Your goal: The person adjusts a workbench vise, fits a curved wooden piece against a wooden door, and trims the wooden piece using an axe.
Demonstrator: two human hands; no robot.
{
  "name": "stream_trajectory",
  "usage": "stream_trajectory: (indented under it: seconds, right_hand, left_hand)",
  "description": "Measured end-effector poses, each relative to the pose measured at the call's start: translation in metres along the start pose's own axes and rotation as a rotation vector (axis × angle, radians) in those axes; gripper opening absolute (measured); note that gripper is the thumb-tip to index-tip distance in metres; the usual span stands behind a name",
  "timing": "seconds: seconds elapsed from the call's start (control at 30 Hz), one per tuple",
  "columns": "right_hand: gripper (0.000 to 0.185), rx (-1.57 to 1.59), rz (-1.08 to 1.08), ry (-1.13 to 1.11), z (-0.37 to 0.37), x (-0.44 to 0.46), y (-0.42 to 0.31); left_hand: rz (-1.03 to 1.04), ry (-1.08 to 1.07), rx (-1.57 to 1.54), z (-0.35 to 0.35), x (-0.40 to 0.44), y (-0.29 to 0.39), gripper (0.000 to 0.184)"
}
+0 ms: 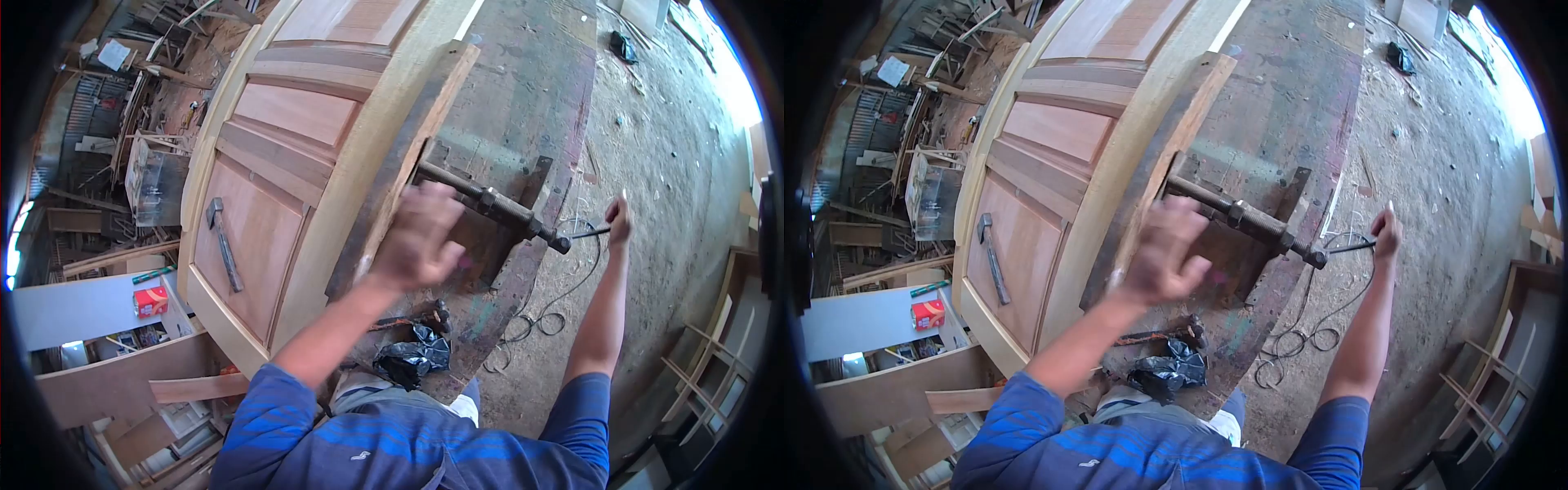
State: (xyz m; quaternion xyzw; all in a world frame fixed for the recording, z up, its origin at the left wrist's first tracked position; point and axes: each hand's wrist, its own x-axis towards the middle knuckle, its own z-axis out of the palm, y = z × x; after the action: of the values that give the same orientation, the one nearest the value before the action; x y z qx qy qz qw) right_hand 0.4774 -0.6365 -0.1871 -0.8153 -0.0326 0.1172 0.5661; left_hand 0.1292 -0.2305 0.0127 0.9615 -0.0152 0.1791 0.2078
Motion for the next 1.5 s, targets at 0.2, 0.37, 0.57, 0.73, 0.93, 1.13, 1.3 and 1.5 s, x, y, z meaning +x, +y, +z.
stream_trajectory:
  seconds: [0.2,0.37,0.57,0.73,0.93,1.13,1.3,1.5]
  right_hand:
    - [0.07,-0.028,0.101,0.021,0.054,0.056,-0.023]
    - [0.068,-0.38,-0.175,-0.095,0.077,0.04,-0.077]
    - [0.052,-0.143,-0.639,-0.213,0.07,0.012,-0.059]
    - [0.051,-0.003,-0.582,-0.023,0.085,0.004,-0.052]
    - [0.044,0.219,-0.298,0.018,0.111,-0.033,0.026]
    - [0.049,0.097,-0.237,-0.035,0.106,-0.039,0.018]
    - [0.047,0.11,-0.164,-0.052,0.104,-0.043,0.012]
    - [0.045,-0.212,-0.594,0.398,0.108,-0.061,0.038]
  left_hand:
    - [0.197,-0.082,-0.171,0.151,0.083,0.135,0.052]
    - [0.161,-0.073,-0.085,0.189,0.101,0.133,0.034]
    - [0.163,-0.04,-0.045,0.179,0.109,0.133,0.039]
    - [0.122,-0.035,-0.031,0.177,0.114,0.137,0.037]
    - [-0.024,-0.114,-0.124,0.177,0.123,0.142,0.021]
    - [-0.096,-0.154,-0.156,0.162,0.14,0.154,0.031]
    - [-0.238,-0.164,-0.056,0.178,0.14,0.157,0.034]
    - [-0.316,-0.197,0.037,0.183,0.141,0.16,0.031]
